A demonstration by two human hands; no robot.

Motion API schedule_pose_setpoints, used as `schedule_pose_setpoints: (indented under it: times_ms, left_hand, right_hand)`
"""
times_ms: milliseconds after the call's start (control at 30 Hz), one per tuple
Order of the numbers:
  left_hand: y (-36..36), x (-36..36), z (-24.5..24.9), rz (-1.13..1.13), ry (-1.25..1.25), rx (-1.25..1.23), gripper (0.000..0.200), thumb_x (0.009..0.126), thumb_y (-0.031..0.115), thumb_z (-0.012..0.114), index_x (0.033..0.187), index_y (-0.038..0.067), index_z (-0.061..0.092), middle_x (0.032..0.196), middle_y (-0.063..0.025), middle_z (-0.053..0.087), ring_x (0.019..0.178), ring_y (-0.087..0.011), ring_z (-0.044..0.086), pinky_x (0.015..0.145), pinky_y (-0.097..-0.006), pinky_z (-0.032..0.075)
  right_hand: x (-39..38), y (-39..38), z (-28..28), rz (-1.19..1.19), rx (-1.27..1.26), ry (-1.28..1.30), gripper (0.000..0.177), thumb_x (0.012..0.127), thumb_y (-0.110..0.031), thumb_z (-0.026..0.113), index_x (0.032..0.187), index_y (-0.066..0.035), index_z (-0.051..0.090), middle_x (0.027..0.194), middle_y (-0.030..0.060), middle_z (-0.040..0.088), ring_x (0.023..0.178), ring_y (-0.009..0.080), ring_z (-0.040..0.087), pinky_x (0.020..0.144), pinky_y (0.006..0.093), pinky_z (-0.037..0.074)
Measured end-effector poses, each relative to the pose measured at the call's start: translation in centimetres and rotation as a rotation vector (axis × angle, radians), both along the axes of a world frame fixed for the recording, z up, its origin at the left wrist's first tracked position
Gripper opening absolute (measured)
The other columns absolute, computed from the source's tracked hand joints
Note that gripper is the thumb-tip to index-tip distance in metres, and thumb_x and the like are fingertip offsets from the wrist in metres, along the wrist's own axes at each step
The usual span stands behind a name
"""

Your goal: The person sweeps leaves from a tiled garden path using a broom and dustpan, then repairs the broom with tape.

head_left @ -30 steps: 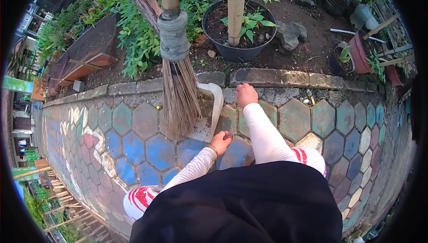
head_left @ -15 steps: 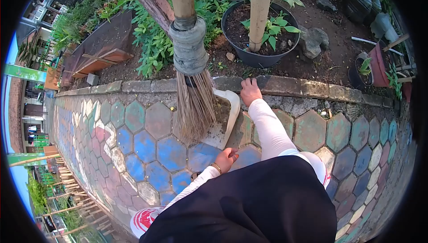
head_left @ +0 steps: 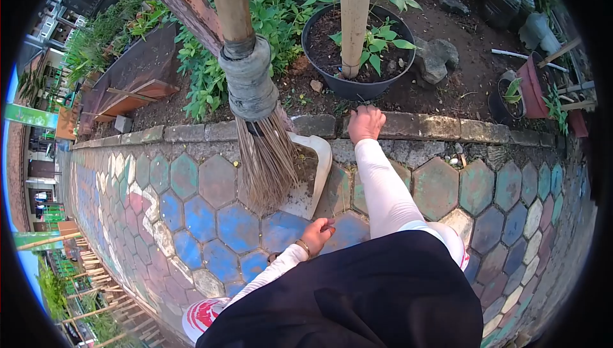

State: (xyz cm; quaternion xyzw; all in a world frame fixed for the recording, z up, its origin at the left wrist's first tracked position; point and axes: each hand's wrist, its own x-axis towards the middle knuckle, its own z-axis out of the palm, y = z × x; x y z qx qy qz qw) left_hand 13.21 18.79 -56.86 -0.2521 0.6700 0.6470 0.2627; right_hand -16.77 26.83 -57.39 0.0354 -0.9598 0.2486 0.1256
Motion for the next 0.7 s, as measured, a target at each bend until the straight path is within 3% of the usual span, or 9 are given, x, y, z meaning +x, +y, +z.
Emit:
schedule_pose_setpoints:
  times_ms: [67, 200, 267, 367, 533, 700]
  left_hand:
    - [-0.3, 0.7, -1.2, -0.028, -0.001, 0.004, 0.027, 0.08, 0.013, 0.056, 0.104, 0.002, 0.051, 0.087, -0.0052, 0.057, 0.078, -0.0124, 0.053, 0.072, -0.026, 0.044]
    - [0.1, 1.2, 1.1, 0.082, -0.048, 0.039, 0.028, 0.08, 0.013, 0.056, 0.106, 0.003, 0.05, 0.087, -0.004, 0.056, 0.078, -0.0111, 0.052, 0.07, -0.0252, 0.044]
    - [-0.2, 1.4, 2.0, 0.004, -0.116, 0.035, 0.029, 0.08, 0.012, 0.055, 0.107, 0.003, 0.049, 0.088, -0.0035, 0.056, 0.079, -0.0102, 0.053, 0.069, -0.0246, 0.043]
    - [0.0, 2.5, 2.6, 0.104, -0.162, 0.05, 0.029, 0.081, 0.012, 0.054, 0.108, 0.003, 0.048, 0.088, -0.0037, 0.056, 0.079, -0.0105, 0.052, 0.069, -0.0245, 0.043]
    - [0.0, 3.7, 1.2, 0.061, -0.192, -0.001, 0.036, 0.082, 0.017, 0.055, 0.114, 0.005, 0.044, 0.096, -0.0036, 0.052, 0.081, -0.0105, 0.048, 0.07, -0.0263, 0.042]
    - [0.6, 2.7, 2.0, 0.108, -0.141, 0.035, 0.033, 0.082, 0.016, 0.054, 0.112, 0.004, 0.045, 0.091, -0.0025, 0.052, 0.078, -0.0094, 0.048, 0.068, -0.0244, 0.042]
  right_hand:
    - [-2.2, 1.1, 0.7, -0.183, 0.097, -0.153, 0.022, 0.073, -0.027, 0.059, 0.081, -0.007, 0.063, 0.093, 0.0084, 0.053, 0.094, 0.0253, 0.044, 0.084, 0.0376, 0.028]
    - [-5.4, 2.6, 1.5, -0.256, 0.162, -0.501, 0.033, 0.073, -0.039, 0.056, 0.087, -0.01, 0.066, 0.101, 0.0095, 0.055, 0.104, 0.0268, 0.043, 0.091, 0.044, 0.022]
    - [-6.4, 2.2, 2.0, -0.225, 0.198, -0.653, 0.031, 0.074, -0.036, 0.054, 0.088, -0.012, 0.066, 0.107, 0.0102, 0.054, 0.108, 0.0279, 0.043, 0.098, 0.0486, 0.013]
    - [-7.1, 1.2, 1.4, -0.224, 0.266, -0.765, 0.027, 0.075, -0.031, 0.051, 0.089, -0.013, 0.066, 0.107, 0.0093, 0.056, 0.109, 0.0274, 0.044, 0.101, 0.0515, 0.004]
    - [-7.4, 0.8, 0.8, -0.256, 0.298, -0.761, 0.024, 0.077, -0.025, 0.048, 0.088, -0.015, 0.066, 0.098, 0.0054, 0.061, 0.106, 0.0251, 0.047, 0.1, 0.0527, 0.002]
    - [-7.1, 1.0, 0.7, -0.256, 0.246, -0.69, 0.024, 0.076, -0.024, 0.047, 0.088, -0.014, 0.066, 0.097, 0.0071, 0.061, 0.1, 0.0249, 0.052, 0.098, 0.0528, 0.01]
